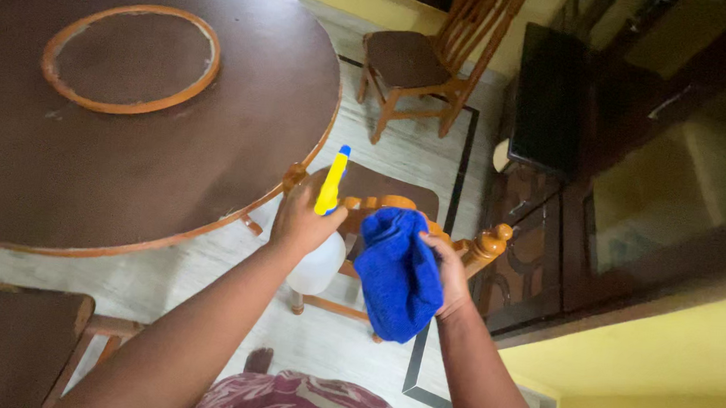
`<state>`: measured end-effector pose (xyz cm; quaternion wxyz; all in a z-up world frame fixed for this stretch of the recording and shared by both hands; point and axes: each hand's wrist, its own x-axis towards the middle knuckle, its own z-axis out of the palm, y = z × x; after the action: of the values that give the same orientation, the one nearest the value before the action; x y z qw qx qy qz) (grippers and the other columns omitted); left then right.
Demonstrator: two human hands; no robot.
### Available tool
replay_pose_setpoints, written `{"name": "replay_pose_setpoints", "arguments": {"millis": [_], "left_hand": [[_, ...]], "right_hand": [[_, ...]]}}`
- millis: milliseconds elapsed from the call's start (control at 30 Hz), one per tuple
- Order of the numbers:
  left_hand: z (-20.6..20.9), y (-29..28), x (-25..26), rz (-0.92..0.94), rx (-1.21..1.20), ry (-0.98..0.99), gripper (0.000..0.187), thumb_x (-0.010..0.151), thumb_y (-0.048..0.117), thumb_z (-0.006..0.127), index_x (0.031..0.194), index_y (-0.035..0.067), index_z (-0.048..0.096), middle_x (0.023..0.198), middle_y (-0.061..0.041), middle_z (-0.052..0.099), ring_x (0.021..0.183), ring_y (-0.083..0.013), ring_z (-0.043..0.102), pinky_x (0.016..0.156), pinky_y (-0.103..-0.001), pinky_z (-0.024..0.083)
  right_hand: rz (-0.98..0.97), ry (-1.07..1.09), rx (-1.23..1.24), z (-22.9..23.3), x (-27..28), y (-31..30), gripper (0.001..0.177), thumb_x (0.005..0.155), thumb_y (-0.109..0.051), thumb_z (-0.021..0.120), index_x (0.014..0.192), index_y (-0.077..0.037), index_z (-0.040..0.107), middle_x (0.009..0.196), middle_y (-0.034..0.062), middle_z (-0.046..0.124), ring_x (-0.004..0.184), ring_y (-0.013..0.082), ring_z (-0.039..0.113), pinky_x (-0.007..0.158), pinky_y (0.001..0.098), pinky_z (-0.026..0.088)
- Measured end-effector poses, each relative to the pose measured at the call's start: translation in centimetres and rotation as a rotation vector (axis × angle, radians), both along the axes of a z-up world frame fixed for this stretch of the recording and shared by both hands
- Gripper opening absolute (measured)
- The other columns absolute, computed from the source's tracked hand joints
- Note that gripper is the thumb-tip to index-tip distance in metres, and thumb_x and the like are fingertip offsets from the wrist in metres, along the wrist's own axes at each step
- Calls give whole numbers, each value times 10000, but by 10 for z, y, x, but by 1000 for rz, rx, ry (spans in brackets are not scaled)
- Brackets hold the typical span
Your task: The person cleans a wooden chair and a wooden door using a spray bottle and a blue cloth. They spray the chair back and wipe it, then move to the door, spray it, and wipe the surface.
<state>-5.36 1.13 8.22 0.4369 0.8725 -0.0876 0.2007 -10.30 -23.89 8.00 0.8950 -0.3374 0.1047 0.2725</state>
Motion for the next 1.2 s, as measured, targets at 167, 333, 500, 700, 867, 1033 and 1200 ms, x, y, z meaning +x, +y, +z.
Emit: {"name": "replay_pose_setpoints", "arguments": {"millis": [167,333,500,700,867,1033,1200], "left_hand": [[17,25,-16,144,18,-17,577,792,301,758,1298,72,603,1193,-233,663,1094,-455,613,919,-531,511],[33,59,-37,229,-95,120,380,805,322,750,1123,119,714,979,-193,703,942,-412,668,804,-515,541],[42,99,-53,243,-172,15,323,807,210,729,1086,53,686,864,-145,701,790,-320,709,721,-428,548],[53,161,-77,158,-418,-31,466,839,120,655,1302,87,614,885,-76,675,687,-143,741,666,-334,571],[75,213,-96,245,-422,-155,493,857,4,663,1346,45,615,1072,-58,700,746,-136,724,675,-308,611],[100,275,-112,308,-524,-170,543,861,-50,646,1397,25,598,1105,-70,694,767,-133,731,676,-274,618],[116,339,-145,319,-487,-310,587,847,-93,621,1423,20,588,1274,-88,659,840,-110,650,702,-276,658]], "right_hand": [[-51,-61,-12,22,6,-6,521,909,-349,606,1319,-28,619,1249,204,686,1150,382,643,1092,507,465],[-107,-160,-11,33,28,-9,498,920,-330,618,1326,-41,621,1275,172,687,1187,360,625,1127,485,441],[-155,-299,-135,46,55,-20,477,919,-293,610,1321,-36,632,1300,144,689,1226,324,622,1166,459,428],[-181,-450,-141,78,103,-44,411,978,-260,616,1329,-46,623,1345,123,670,1306,306,597,1248,458,405],[-76,-541,-122,92,130,-31,452,1015,-283,575,1400,-46,580,1414,132,636,1364,312,573,1280,461,373],[4,-525,-202,91,161,16,500,1030,-348,546,1432,-50,549,1437,137,628,1363,322,570,1259,483,363],[60,-576,-189,94,169,88,486,1075,-327,514,1478,-57,492,1486,135,584,1429,329,521,1305,516,332]]}}
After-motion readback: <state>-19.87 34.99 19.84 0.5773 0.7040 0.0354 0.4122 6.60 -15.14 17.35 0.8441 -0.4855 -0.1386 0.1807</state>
